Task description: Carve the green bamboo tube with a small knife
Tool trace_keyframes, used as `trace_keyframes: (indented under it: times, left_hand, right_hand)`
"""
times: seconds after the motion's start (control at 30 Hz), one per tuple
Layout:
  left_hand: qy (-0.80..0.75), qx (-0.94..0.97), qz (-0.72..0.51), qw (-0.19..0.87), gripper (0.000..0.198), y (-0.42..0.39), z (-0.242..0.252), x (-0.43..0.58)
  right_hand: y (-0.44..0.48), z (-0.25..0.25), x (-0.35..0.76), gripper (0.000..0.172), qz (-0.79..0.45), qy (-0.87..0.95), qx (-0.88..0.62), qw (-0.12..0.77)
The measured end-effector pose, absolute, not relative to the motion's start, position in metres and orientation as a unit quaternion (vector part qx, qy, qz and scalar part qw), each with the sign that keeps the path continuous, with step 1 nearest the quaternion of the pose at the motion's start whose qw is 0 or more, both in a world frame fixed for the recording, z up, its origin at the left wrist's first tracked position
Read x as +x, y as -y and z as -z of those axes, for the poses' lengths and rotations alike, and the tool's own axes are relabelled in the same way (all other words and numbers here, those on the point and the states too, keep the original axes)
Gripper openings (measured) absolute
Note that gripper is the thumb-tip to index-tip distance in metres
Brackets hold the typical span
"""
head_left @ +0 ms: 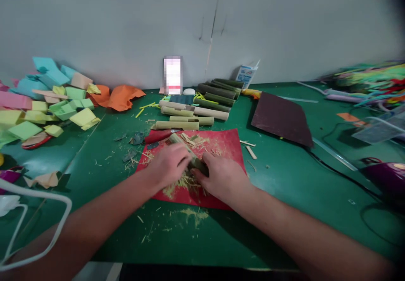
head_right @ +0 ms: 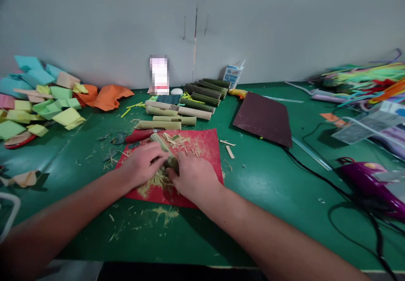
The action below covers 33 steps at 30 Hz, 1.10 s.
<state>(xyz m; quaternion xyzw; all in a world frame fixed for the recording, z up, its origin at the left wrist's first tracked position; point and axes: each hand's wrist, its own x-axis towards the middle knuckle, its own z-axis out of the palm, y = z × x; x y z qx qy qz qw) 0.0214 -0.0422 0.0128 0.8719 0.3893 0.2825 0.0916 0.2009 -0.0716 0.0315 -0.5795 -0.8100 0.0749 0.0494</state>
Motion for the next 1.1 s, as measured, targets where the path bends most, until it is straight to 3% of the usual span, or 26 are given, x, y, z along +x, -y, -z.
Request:
trace_keyframes:
  times: [0.87,1.1]
  left_hand:
    - [-0.409,0.858,-0.304,0.068,0.02,0.0404,-0.0149,0.021]
    - [-0.39,0.863,-0.301,0.115,0.014,0.0457,-0.0128,0.0204]
  right_hand:
    - [0.0719,-0.0341,0.2006,0.024,-0.075,0.807,-0.583,0.054]
    - [0.0715,-0.0363,0.2037,0.027,-0.055,0.812,-0.579,0.046]
